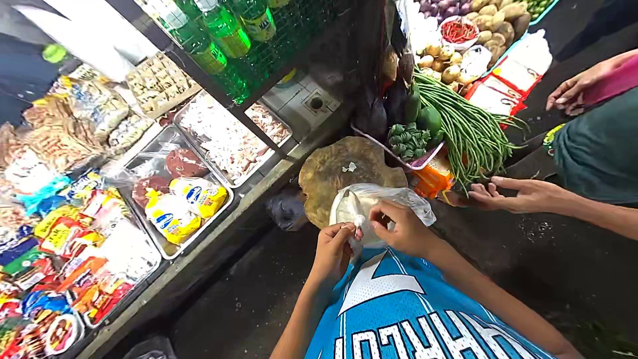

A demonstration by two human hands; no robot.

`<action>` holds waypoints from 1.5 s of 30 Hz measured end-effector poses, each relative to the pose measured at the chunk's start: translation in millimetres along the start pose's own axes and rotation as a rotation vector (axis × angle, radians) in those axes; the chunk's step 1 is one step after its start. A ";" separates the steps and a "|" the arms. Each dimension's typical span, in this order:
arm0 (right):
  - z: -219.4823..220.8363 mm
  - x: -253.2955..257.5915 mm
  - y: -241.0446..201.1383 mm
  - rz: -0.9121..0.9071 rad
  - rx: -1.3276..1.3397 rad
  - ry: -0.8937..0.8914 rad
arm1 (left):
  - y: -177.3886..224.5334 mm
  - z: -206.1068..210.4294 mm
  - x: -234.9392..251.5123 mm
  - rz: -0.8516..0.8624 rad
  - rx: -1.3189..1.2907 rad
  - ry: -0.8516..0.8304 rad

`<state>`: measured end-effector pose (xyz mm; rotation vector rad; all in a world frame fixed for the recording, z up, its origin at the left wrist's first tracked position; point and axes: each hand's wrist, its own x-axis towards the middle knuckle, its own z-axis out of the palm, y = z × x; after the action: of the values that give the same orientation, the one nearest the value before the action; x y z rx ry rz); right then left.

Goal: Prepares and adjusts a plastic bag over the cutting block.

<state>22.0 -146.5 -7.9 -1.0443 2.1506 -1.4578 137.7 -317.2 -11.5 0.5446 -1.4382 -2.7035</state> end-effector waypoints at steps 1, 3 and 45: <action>-2.0 -3.7 2.2 0.016 0.008 -0.050 | -2.9 -0.6 -0.5 -0.018 -0.038 0.012; -0.1 -9.0 7.0 0.049 0.067 -0.116 | -8.3 -2.5 -1.4 -0.044 -0.066 0.000; -129.2 -110.1 20.5 0.288 0.022 0.711 | -9.0 146.4 101.4 0.337 0.573 -0.354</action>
<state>6.3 22.4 14.2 -0.1749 2.5826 -1.8796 -2.8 -214.4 26.7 -0.1821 -2.1738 -2.1808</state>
